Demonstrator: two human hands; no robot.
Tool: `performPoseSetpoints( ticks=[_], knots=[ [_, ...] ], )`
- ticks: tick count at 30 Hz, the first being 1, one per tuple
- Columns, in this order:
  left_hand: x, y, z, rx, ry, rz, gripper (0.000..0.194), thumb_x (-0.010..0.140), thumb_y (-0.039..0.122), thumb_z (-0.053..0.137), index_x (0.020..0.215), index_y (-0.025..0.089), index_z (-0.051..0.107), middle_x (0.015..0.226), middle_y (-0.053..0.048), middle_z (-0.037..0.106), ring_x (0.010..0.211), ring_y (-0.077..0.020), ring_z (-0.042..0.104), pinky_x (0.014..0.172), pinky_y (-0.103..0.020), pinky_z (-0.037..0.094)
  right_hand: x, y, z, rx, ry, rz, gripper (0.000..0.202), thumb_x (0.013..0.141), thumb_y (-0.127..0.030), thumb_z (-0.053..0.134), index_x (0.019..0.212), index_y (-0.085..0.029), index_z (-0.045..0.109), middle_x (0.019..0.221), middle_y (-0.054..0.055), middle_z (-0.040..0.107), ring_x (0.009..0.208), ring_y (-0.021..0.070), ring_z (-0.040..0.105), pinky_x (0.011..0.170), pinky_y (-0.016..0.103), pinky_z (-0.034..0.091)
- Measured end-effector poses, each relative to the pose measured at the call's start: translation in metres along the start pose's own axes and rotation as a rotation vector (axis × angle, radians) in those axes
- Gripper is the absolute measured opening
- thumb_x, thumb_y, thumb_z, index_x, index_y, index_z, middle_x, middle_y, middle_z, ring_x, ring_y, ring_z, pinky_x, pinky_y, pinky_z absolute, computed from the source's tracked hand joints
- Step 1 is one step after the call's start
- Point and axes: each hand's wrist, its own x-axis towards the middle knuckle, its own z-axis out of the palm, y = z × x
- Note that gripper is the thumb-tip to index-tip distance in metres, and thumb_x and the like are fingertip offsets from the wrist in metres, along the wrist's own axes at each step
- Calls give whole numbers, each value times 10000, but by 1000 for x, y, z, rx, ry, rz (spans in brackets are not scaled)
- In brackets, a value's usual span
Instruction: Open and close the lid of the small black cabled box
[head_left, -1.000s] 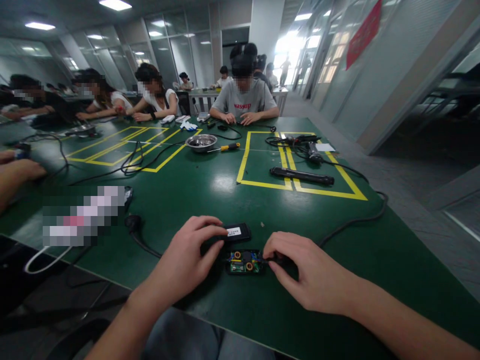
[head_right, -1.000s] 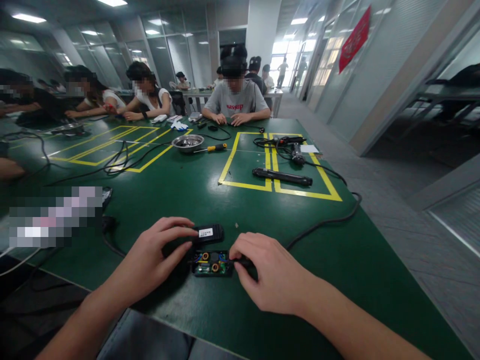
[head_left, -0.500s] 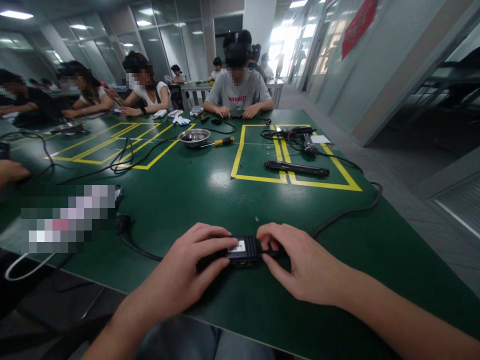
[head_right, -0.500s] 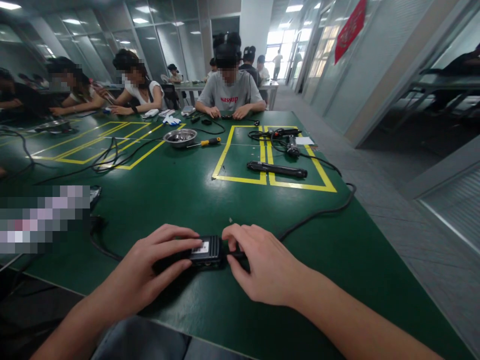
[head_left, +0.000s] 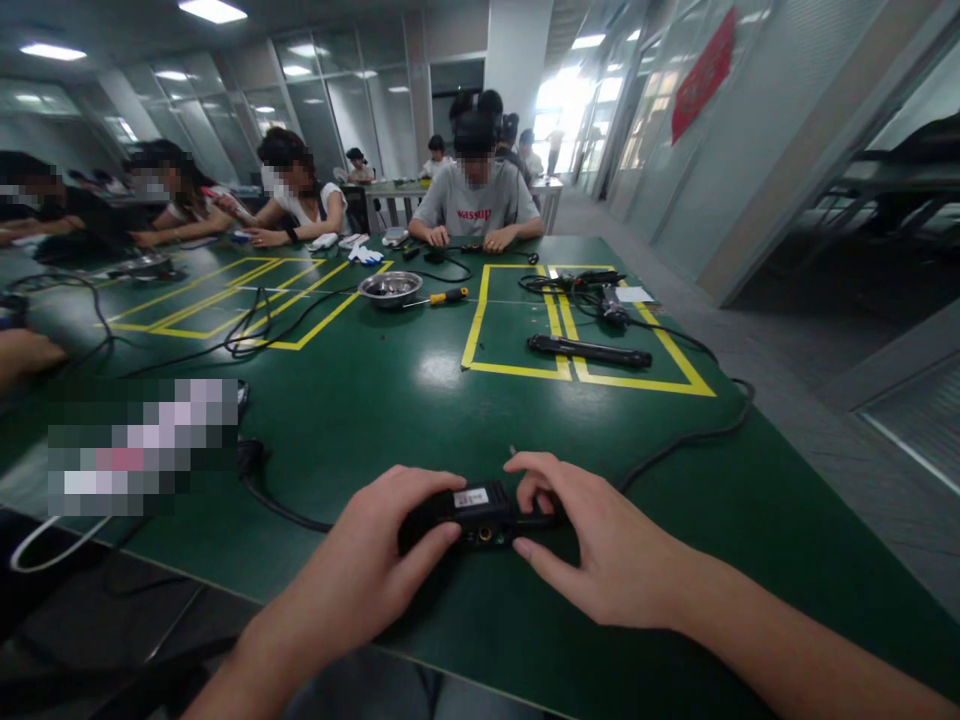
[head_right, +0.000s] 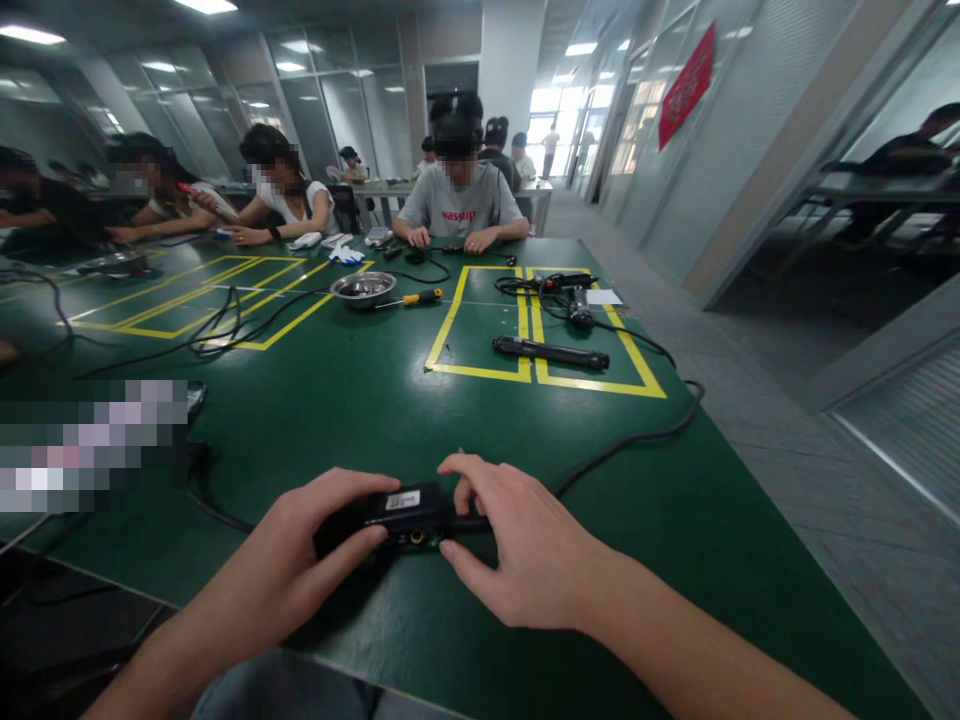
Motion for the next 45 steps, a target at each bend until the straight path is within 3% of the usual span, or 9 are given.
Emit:
performPoseSetpoints(
  ticks=[3, 7, 12, 17, 24, 28, 38, 42, 45],
  knots=[
    [15, -2, 2, 82, 133, -128, 224, 1021, 192, 726, 1238, 245, 743, 1183, -73, 841, 1059, -286, 796, 960, -447, 657, 0, 2, 3, 18, 49, 34, 372, 935, -187, 724, 1242, -256, 526, 980, 16, 719, 817, 223, 659, 750, 374, 511],
    [31, -11, 9, 137, 95, -153, 124, 978, 152, 731, 1066, 238, 738, 1132, -80, 856, 1035, -307, 801, 931, -474, 666, 3, 1, 0, -46, -12, -20, 190, 958, -132, 701, 1077, -244, 605, 975, 42, 739, 867, 242, 683, 770, 384, 530],
    [14, -10, 5, 155, 129, -62, 191, 1068, 210, 642, 1047, 258, 826, 1429, -116, 784, 1332, -349, 722, 1130, -551, 606, 6, -1, -4, -73, -42, -113, 165, 1011, -66, 641, 1069, -211, 693, 995, 61, 772, 894, 242, 721, 817, 394, 558],
    [-16, -10, -4, 101, 44, 86, 284, 1102, 154, 610, 1214, 291, 833, 1164, -58, 818, 1009, -236, 781, 869, -334, 647, 4, -2, -3, -29, -43, -101, 151, 1013, -62, 658, 1060, -190, 723, 1009, 63, 759, 865, 224, 736, 760, 353, 565],
    [-17, -11, -11, 307, -82, 174, 487, 1069, 16, 600, 1411, 309, 786, 1125, -57, 796, 941, -257, 721, 785, -355, 604, 1, -2, -7, -67, -42, -115, 156, 1039, -69, 640, 1081, -178, 743, 1037, 78, 749, 864, 231, 750, 750, 358, 584],
    [-13, -6, -15, 345, -123, 150, 510, 1040, -18, 632, 1406, 302, 785, 1125, -52, 778, 974, -261, 714, 797, -347, 615, 0, 2, -6, -80, -46, -125, 163, 1053, -85, 627, 1099, -196, 736, 1051, 71, 755, 879, 232, 756, 767, 362, 592],
    [-23, -13, -5, 201, -27, 165, 442, 1121, 48, 587, 1416, 316, 777, 1199, -56, 789, 1041, -260, 722, 885, -405, 618, 1, 0, -10, 11, -74, -61, 154, 1048, -96, 601, 1056, -208, 705, 1003, 62, 755, 857, 227, 729, 735, 351, 565],
    [-7, -7, -8, 210, 24, 126, 367, 1087, 74, 631, 1260, 315, 848, 1353, -75, 780, 1212, -314, 723, 1004, -504, 613, 0, 2, -8, -49, -59, -101, 149, 1042, -94, 598, 1044, -212, 689, 993, 71, 766, 905, 261, 719, 814, 413, 571],
    [16, -7, -4, 172, 58, 32, 364, 1106, 100, 619, 1311, 292, 851, 1467, -106, 750, 1320, -326, 718, 1092, -539, 614, 0, 3, -5, -48, -48, -101, 148, 1025, -94, 594, 1050, -216, 675, 985, 72, 759, 891, 258, 705, 809, 416, 562]
  ],
)
